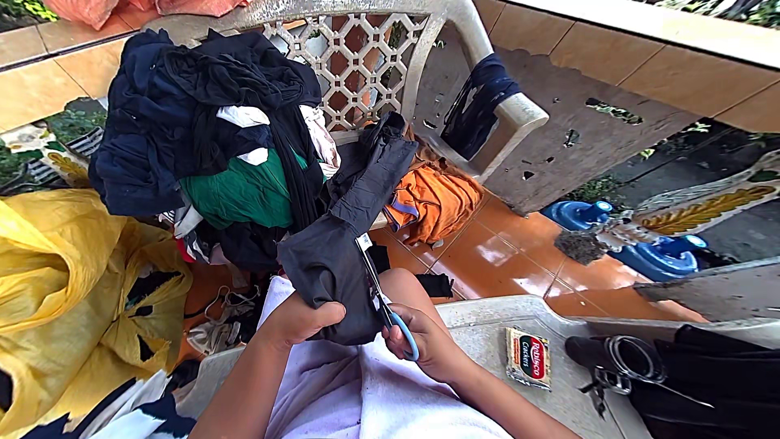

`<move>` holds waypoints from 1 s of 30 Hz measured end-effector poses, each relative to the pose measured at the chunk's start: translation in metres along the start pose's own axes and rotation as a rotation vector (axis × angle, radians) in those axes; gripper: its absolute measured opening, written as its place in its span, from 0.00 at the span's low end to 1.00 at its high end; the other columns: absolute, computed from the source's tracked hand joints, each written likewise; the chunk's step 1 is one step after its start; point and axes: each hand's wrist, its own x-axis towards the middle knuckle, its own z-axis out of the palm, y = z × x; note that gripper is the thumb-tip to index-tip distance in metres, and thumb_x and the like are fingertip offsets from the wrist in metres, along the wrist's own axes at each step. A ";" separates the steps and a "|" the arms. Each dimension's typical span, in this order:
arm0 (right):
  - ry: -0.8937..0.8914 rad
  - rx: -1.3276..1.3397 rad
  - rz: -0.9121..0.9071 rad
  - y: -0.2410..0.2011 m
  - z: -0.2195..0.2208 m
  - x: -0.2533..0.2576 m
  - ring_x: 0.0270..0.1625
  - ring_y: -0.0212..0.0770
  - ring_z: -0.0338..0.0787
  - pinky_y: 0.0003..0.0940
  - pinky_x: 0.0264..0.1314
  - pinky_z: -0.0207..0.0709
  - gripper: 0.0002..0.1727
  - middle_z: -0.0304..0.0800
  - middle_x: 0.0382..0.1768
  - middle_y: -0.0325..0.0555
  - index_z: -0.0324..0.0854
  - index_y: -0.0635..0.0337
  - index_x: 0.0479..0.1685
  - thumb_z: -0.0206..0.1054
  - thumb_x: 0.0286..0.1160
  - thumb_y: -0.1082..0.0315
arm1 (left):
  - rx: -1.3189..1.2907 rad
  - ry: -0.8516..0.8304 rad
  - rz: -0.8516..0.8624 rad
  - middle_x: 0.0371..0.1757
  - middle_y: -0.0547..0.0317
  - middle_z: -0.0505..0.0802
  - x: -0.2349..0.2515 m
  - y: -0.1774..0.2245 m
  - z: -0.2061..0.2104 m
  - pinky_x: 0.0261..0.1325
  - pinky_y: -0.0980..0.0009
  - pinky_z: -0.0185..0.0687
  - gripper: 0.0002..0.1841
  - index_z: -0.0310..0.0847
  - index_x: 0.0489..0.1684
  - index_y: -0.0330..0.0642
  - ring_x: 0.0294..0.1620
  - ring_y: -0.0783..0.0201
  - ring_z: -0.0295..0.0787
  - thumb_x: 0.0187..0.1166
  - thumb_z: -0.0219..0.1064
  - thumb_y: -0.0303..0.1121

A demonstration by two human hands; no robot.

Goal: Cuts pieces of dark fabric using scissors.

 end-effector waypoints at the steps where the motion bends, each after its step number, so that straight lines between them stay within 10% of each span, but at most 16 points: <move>1: -0.002 -0.006 -0.003 0.000 -0.001 0.000 0.21 0.13 0.74 0.10 0.24 0.67 0.16 0.79 0.20 0.18 0.81 0.42 0.32 0.79 0.65 0.45 | -0.014 -0.030 0.025 0.43 0.79 0.96 0.000 -0.001 -0.002 0.57 0.77 0.88 0.17 0.88 0.44 0.54 0.49 0.82 0.91 0.59 0.72 0.21; 4: -0.009 -0.017 -0.004 -0.001 -0.005 0.000 0.21 0.13 0.75 0.10 0.24 0.68 0.14 0.80 0.21 0.17 0.82 0.43 0.33 0.78 0.67 0.47 | -0.144 -0.117 0.108 0.51 0.78 0.96 0.000 -0.002 -0.011 0.62 0.75 0.87 0.15 0.91 0.54 0.62 0.54 0.80 0.92 0.69 0.80 0.46; 7: -0.026 -0.024 0.006 0.000 -0.007 0.000 0.21 0.13 0.75 0.10 0.25 0.68 0.15 0.79 0.21 0.17 0.82 0.42 0.33 0.79 0.66 0.46 | -0.384 0.111 0.034 0.49 0.65 0.97 0.002 0.003 -0.011 0.59 0.65 0.91 0.32 0.88 0.55 0.56 0.52 0.68 0.95 0.57 0.78 0.66; 9: -0.031 -0.019 0.014 0.001 -0.007 0.000 0.21 0.13 0.75 0.11 0.25 0.68 0.15 0.80 0.21 0.18 0.83 0.42 0.33 0.79 0.66 0.46 | -0.441 0.301 -0.030 0.44 0.59 0.97 0.008 0.010 -0.001 0.55 0.63 0.93 0.30 0.80 0.55 0.45 0.47 0.65 0.96 0.59 0.85 0.52; 13: -0.028 0.001 0.049 0.002 -0.006 0.001 0.22 0.15 0.77 0.12 0.27 0.71 0.16 0.81 0.21 0.19 0.82 0.43 0.33 0.80 0.64 0.46 | -0.305 0.398 -0.006 0.40 0.58 0.96 0.014 0.011 0.014 0.55 0.67 0.92 0.15 0.80 0.48 0.37 0.44 0.67 0.95 0.65 0.67 0.14; 20: -0.011 -0.006 0.043 -0.005 -0.001 0.002 0.22 0.14 0.75 0.10 0.25 0.67 0.26 0.80 0.23 0.20 0.79 0.44 0.37 0.78 0.60 0.34 | -0.261 0.275 0.000 0.42 0.62 0.96 0.008 0.006 0.020 0.57 0.70 0.91 0.17 0.82 0.48 0.39 0.46 0.70 0.94 0.63 0.68 0.13; 30: 0.000 0.024 -0.046 0.001 0.002 0.002 0.21 0.12 0.74 0.10 0.24 0.66 0.16 0.79 0.20 0.18 0.82 0.43 0.33 0.77 0.68 0.44 | -0.243 0.286 -0.046 0.40 0.62 0.96 0.006 0.009 0.024 0.56 0.71 0.90 0.16 0.83 0.45 0.40 0.45 0.72 0.94 0.61 0.68 0.12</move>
